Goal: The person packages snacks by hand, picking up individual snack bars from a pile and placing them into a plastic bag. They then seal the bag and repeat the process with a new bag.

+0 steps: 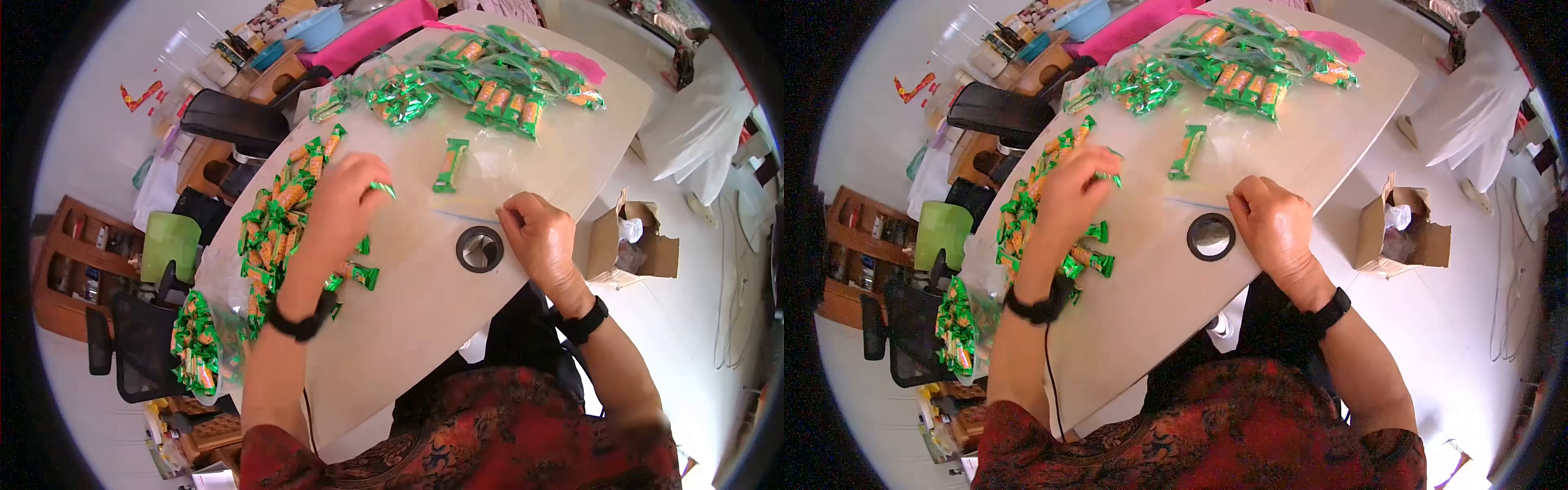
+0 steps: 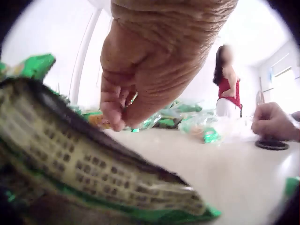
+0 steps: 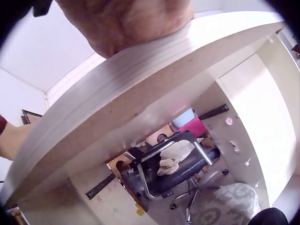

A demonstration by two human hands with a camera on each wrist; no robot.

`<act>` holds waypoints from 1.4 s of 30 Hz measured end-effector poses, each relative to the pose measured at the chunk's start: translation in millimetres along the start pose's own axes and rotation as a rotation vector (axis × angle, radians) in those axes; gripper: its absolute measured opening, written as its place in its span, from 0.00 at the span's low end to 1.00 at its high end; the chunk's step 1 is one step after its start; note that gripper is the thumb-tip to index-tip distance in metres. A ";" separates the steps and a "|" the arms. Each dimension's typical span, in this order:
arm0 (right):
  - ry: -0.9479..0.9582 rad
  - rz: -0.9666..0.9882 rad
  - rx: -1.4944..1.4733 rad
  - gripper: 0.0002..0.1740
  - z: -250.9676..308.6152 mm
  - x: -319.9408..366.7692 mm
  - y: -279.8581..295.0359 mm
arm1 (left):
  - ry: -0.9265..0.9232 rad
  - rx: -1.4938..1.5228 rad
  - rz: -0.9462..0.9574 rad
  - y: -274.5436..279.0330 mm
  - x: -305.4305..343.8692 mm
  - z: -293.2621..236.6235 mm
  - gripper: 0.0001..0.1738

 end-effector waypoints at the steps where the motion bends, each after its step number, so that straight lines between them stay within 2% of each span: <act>1: 0.001 0.000 -0.002 0.07 0.4 -0.2 0.5 | 0.009 0.188 -0.050 2.6 8.2 -19.8 0.10; 2: 0.001 0.001 -0.003 0.07 0.0 -0.2 1.2 | 0.006 0.188 -0.044 -0.3 17.4 -32.8 0.10; 4: -0.004 0.006 0.008 0.07 -1.0 0.0 1.3 | -0.105 0.423 0.052 -10.0 31.3 -54.5 0.12; 10: -0.014 0.008 0.023 0.07 -1.1 -0.4 -0.2 | -0.221 0.390 0.150 -44.8 19.6 -62.3 0.12; 16: -0.040 0.016 0.015 0.07 -1.0 0.4 0.3 | -0.245 0.342 0.219 -53.4 -1.3 -66.1 0.12; 20: -0.051 0.017 0.006 0.07 -1.7 -0.7 0.4 | -0.214 0.381 0.203 -51.2 4.3 -73.6 0.11; 23: -0.074 0.022 -0.011 0.07 -1.4 -1.0 1.0 | -0.219 0.481 0.120 -53.4 14.8 -67.0 0.10; 25: -0.077 0.029 -0.012 0.07 -2.5 -1.1 1.3 | 0.104 0.968 0.059 -59.2 22.9 -55.4 0.07; 26: -0.074 0.038 -0.013 0.07 -2.1 -1.3 0.7 | 0.107 0.966 0.058 -60.4 23.6 -53.0 0.07; 28: -0.075 0.037 -0.017 0.07 -1.4 -1.5 0.7 | 0.227 1.191 0.080 -64.6 22.3 -47.3 0.06; 32: -0.087 0.014 -0.021 0.06 -3.2 -1.3 -0.3 | 0.235 1.230 0.078 -66.7 16.9 -47.8 0.06; 35: -0.139 0.008 -0.056 0.06 -4.0 -1.0 0.0 | 0.182 1.154 0.100 -68.0 18.0 -45.4 0.06; 37: -0.144 0.006 -0.065 0.07 -3.5 -1.7 1.0 | 0.127 1.004 0.214 -69.1 20.2 -46.4 0.06; 38: -0.152 0.004 -0.075 0.07 -3.3 -1.5 1.2 | 0.127 1.004 0.214 -70.2 19.4 -46.7 0.06; 40: -0.138 0.006 -0.055 0.07 -3.3 -1.3 0.3 | -0.016 0.824 0.133 -70.7 14.8 -50.7 0.07; 42: -0.121 0.006 -0.035 0.07 -4.0 -1.2 -0.5 | -0.044 0.739 0.110 -69.2 5.1 -55.6 0.07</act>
Point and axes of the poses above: each hand's wrist, its own x-axis away from the middle knuckle, its own y-axis out of the back of the hand, z = x × y, the point moved 3 cm from there along -x, towards the middle knuckle, and after that the axes turned 1 degree about z, right-handed, at the moved point
